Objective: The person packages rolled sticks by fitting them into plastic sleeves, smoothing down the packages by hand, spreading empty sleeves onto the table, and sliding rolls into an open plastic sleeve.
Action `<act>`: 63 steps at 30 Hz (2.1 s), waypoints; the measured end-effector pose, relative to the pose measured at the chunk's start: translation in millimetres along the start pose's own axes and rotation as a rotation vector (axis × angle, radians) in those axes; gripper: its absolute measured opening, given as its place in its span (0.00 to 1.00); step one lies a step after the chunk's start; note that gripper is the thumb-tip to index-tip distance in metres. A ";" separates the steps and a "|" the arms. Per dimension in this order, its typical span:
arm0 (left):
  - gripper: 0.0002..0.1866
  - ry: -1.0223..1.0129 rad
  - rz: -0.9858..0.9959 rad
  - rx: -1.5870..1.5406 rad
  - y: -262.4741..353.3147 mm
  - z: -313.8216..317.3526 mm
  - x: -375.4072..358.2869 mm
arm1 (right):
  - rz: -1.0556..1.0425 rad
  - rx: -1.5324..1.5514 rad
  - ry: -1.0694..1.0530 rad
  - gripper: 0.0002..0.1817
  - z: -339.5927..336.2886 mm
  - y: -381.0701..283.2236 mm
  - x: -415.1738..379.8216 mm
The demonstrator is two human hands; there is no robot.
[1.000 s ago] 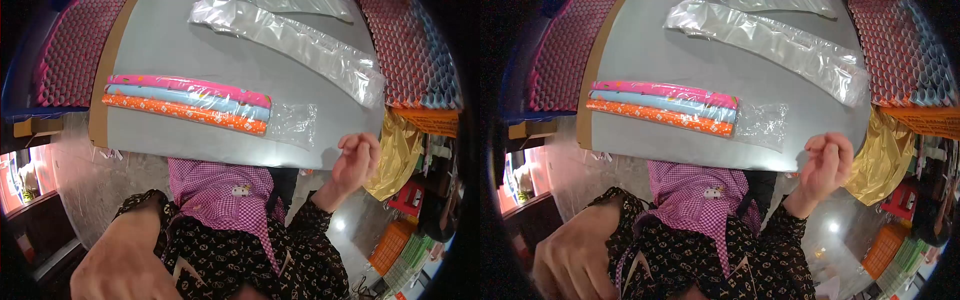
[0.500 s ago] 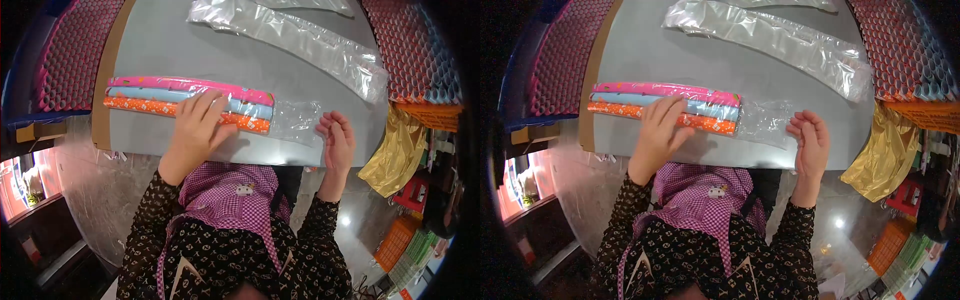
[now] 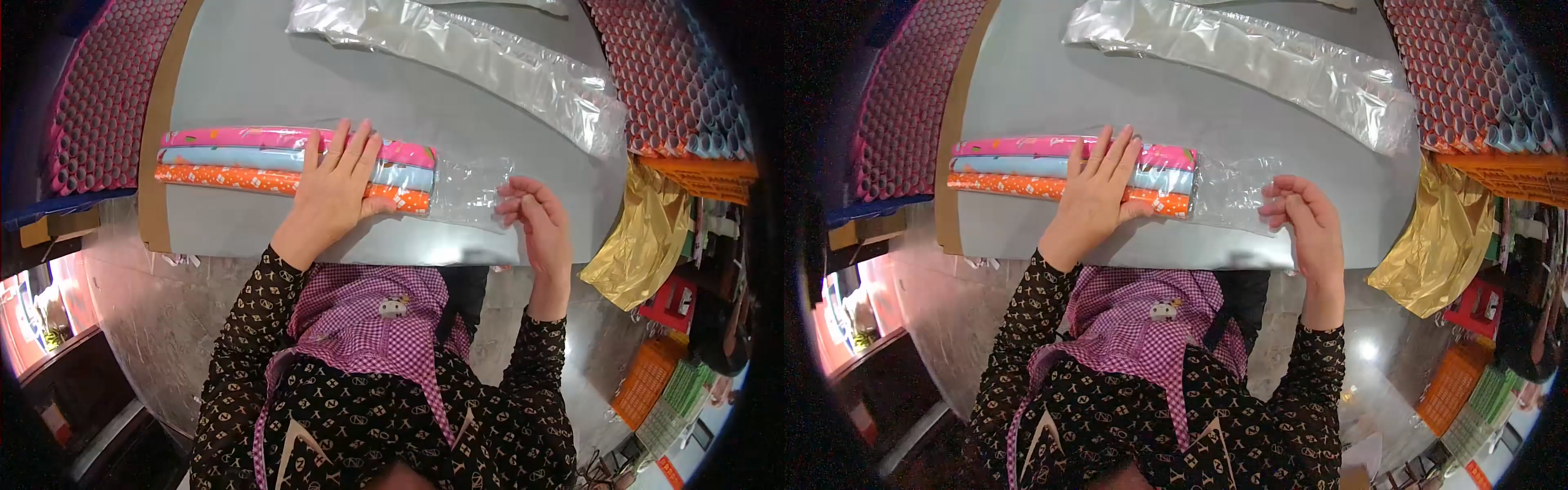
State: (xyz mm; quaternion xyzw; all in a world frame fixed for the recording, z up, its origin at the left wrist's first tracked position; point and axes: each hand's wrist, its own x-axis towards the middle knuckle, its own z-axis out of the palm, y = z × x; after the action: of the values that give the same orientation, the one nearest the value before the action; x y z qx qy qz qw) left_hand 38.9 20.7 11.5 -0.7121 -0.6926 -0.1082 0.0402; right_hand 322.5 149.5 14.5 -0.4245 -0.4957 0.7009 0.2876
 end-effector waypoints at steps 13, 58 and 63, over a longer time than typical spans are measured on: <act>0.47 0.004 0.008 0.050 -1.5 0.4 -0.8 | 0.395 -0.033 -0.267 0.18 4.3 -10.5 22.5; 0.44 0.152 -0.021 -0.131 -3.1 8.8 -5.2 | 0.484 -0.341 -0.359 0.09 66.8 -10.6 47.6; 0.44 0.084 -0.022 -0.108 -3.6 6.5 -5.2 | 0.537 -0.246 -0.326 0.08 68.8 -10.4 46.8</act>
State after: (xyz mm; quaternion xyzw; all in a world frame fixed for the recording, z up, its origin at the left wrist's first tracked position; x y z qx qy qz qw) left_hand 35.8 17.1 3.7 -0.7003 -0.6912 -0.1756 0.0293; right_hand 239.5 160.6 20.0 -0.4536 -0.4866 0.7454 -0.0438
